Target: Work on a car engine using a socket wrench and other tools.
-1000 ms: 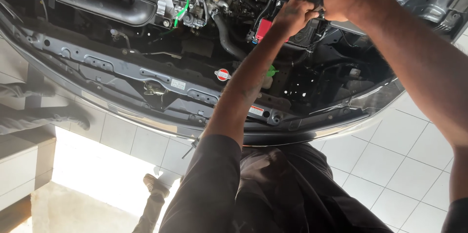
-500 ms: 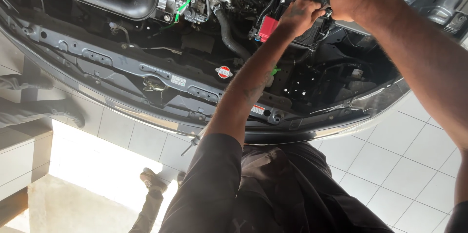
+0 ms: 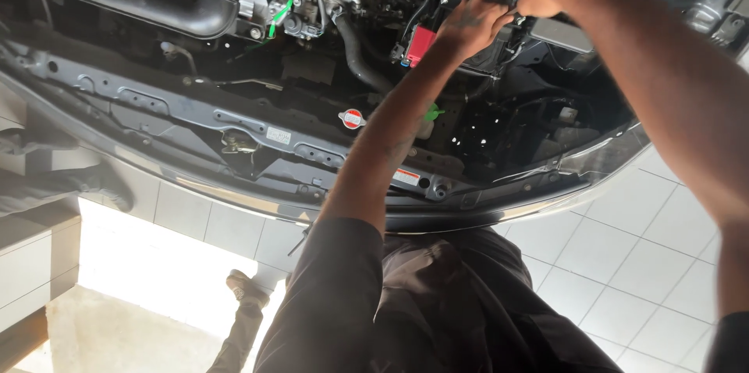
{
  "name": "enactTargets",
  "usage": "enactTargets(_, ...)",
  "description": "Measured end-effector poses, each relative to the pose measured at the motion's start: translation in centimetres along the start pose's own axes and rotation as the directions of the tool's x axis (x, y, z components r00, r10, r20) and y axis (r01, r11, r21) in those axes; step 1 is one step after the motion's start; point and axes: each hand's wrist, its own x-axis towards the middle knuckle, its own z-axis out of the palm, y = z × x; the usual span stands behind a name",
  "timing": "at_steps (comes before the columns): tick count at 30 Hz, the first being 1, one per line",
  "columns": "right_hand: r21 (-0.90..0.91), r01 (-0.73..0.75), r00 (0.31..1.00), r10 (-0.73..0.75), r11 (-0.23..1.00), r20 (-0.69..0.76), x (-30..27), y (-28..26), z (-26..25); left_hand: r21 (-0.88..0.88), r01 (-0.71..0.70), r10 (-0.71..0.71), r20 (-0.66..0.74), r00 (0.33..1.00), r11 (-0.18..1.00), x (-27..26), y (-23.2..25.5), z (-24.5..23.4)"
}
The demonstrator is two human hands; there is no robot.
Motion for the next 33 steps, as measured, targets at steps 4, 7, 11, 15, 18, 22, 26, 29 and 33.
enactTargets(4,-0.185,0.065,0.995,-0.079,0.981,-0.065,-1.8,-0.6,0.5,0.018,-0.136,0.137,-0.134,0.981,0.991,0.3,1.0,-1.8)
enactTargets(7,-0.294,0.103,0.987,-0.134,0.95,-0.088,-4.9,-0.7,0.8,0.004,-0.115,0.115,-0.128,0.985,0.993,-0.4,1.5,-0.7)
enactTargets(11,-0.398,0.129,0.969,-0.201,0.908,-0.144,-6.1,-1.0,0.2,-0.026,-0.017,0.017,0.012,1.0,1.0,-0.1,1.9,-0.6)
enactTargets(15,-0.404,0.135,0.95,-0.234,0.905,-0.208,-7.5,-0.5,1.2,-0.057,0.09,-0.088,0.024,0.996,0.994,-0.4,2.1,-0.1)
enactTargets(18,-0.401,0.114,0.935,-0.235,0.909,-0.265,-7.5,-0.4,0.2,-0.125,0.059,-0.049,0.08,0.996,0.99,1.4,0.8,-0.9)
enactTargets(22,-0.605,0.151,0.897,-0.365,0.782,-0.249,-10.4,-2.7,-2.0,-0.188,0.081,-0.034,0.237,0.971,0.979,1.1,0.0,-1.1)
enactTargets(26,-0.724,0.148,0.836,-0.476,0.674,-0.273,-10.2,-2.7,-2.5,-0.116,0.099,-0.067,0.253,0.965,0.988,1.8,0.5,-1.7)
enactTargets(29,-0.595,0.161,0.861,-0.406,0.787,-0.305,-9.1,-2.2,-2.0,-0.042,0.151,-0.129,0.328,0.936,0.988,1.7,0.8,-1.5)
enactTargets(33,-0.138,0.018,0.978,-0.046,0.99,-0.206,-8.6,-2.6,-3.0,-0.013,0.146,-0.133,0.338,0.932,0.989,2.0,1.4,-1.8)
